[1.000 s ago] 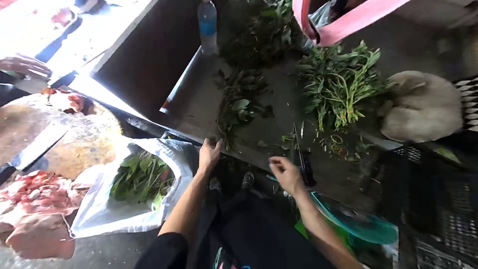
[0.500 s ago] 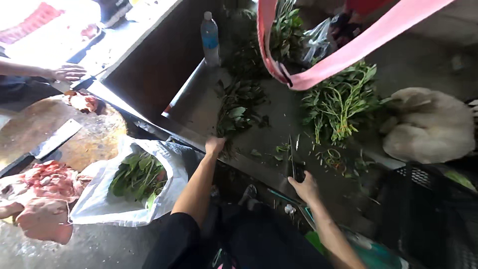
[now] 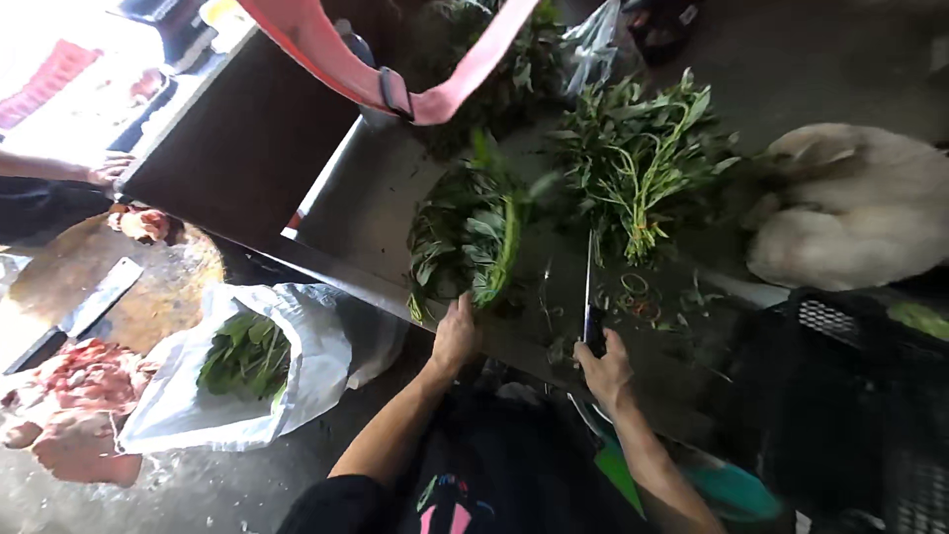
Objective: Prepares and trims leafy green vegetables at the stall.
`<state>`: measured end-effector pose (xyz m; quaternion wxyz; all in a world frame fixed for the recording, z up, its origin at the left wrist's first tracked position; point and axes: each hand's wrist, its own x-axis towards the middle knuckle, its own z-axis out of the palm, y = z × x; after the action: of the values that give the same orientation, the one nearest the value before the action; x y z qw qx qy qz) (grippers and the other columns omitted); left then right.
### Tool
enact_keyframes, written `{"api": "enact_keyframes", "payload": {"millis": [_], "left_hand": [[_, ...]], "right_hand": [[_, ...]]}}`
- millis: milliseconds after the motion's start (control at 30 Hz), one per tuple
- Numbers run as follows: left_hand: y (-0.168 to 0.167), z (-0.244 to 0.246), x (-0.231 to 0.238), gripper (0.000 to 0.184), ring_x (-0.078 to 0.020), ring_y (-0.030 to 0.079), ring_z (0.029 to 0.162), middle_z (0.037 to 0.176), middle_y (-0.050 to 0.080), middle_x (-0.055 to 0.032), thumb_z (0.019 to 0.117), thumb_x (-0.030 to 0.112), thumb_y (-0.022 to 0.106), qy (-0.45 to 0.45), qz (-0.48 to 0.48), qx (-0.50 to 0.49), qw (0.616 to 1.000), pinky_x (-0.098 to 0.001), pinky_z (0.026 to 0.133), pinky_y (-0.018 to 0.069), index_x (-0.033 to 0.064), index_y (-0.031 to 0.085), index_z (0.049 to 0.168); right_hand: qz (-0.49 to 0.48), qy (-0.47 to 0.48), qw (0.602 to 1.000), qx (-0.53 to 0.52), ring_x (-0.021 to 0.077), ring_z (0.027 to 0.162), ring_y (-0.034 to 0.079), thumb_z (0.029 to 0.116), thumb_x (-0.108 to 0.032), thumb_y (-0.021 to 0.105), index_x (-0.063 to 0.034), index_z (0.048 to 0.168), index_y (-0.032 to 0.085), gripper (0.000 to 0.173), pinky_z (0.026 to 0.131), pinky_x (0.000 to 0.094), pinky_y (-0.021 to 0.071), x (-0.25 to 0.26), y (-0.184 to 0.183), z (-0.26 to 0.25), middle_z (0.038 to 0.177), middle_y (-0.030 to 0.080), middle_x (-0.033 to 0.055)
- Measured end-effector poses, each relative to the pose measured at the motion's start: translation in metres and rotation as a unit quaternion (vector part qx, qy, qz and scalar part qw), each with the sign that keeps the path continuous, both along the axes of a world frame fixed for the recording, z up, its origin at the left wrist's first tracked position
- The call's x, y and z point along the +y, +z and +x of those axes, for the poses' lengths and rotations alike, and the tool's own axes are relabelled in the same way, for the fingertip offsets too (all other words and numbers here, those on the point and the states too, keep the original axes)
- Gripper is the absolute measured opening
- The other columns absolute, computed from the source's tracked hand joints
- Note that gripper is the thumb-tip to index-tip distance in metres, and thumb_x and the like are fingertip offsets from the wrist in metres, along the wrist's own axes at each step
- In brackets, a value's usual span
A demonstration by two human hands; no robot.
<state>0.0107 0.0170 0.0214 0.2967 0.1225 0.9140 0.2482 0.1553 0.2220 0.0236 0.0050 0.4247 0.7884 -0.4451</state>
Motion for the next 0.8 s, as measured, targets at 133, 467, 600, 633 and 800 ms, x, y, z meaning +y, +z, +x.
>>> {"api": "enact_keyframes", "payload": {"millis": [133, 467, 600, 633, 800], "left_hand": [[-0.013, 0.003, 0.003, 0.049, -0.0377, 0.064, 0.120, 0.128, 0.066, -0.0207, 0.1003, 0.031, 0.060, -0.069, -0.034, -0.105, 0.992, -0.0576, 0.103, 0.0498, 0.0089, 0.054, 0.143], [-0.032, -0.025, -0.017, 0.055, -0.0388, 0.066, 0.116, 0.121, 0.069, -0.0212, 0.1069, 0.048, 0.047, -0.191, 0.009, -0.137, 0.972, -0.0600, 0.101, 0.0495, 0.0083, 0.054, 0.143], [-0.038, -0.028, -0.018, 0.051, -0.0288, 0.071, 0.105, 0.112, 0.073, -0.0132, 0.1093, 0.046, 0.040, -0.197, 0.039, -0.164, 0.966, -0.0533, 0.098, 0.0540, 0.0077, 0.056, 0.139], [-0.039, -0.029, -0.018, 0.050, -0.0263, 0.072, 0.101, 0.109, 0.074, -0.0114, 0.1100, 0.045, 0.039, -0.197, 0.051, -0.175, 0.963, -0.0511, 0.097, 0.0548, 0.0071, 0.058, 0.136], [-0.046, -0.034, -0.018, 0.048, -0.0252, 0.072, 0.093, 0.099, 0.074, -0.0106, 0.1108, 0.043, 0.038, -0.228, 0.065, -0.183, 0.954, -0.0499, 0.091, 0.0565, 0.0059, 0.059, 0.131]], "right_hand": [[-0.002, 0.097, 0.993, -0.073, 0.0355, 0.100, 0.070, 0.0937, -0.017, 0.071, -0.0005, 0.146, 0.048, 0.060, 0.088, 0.0555, 0.0574, -0.020, 0.026, 0.032, 0.124, 0.065, 0.0250], [-0.033, 0.044, 0.995, -0.080, 0.0376, 0.089, 0.071, 0.0888, -0.038, 0.076, 0.0001, 0.147, 0.044, 0.077, 0.081, 0.0577, 0.0567, -0.118, 0.007, 0.083, 0.102, 0.071, 0.0232], [-0.041, 0.008, 0.995, -0.086, 0.0366, 0.092, 0.071, 0.0909, -0.039, 0.073, -0.0007, 0.150, 0.043, 0.077, 0.083, 0.0577, 0.0565, -0.147, 0.014, 0.082, 0.104, 0.072, 0.0222], [-0.047, 0.001, 0.995, -0.092, 0.0367, 0.094, 0.071, 0.0915, -0.037, 0.074, -0.0011, 0.151, 0.043, 0.076, 0.085, 0.0577, 0.0563, -0.153, 0.015, 0.081, 0.106, 0.072, 0.0225], [-0.054, -0.038, 0.992, -0.107, 0.0372, 0.096, 0.072, 0.0920, -0.036, 0.074, -0.0015, 0.152, 0.043, 0.076, 0.087, 0.0567, 0.0563, -0.182, 0.014, 0.073, 0.108, 0.072, 0.0230]]}}
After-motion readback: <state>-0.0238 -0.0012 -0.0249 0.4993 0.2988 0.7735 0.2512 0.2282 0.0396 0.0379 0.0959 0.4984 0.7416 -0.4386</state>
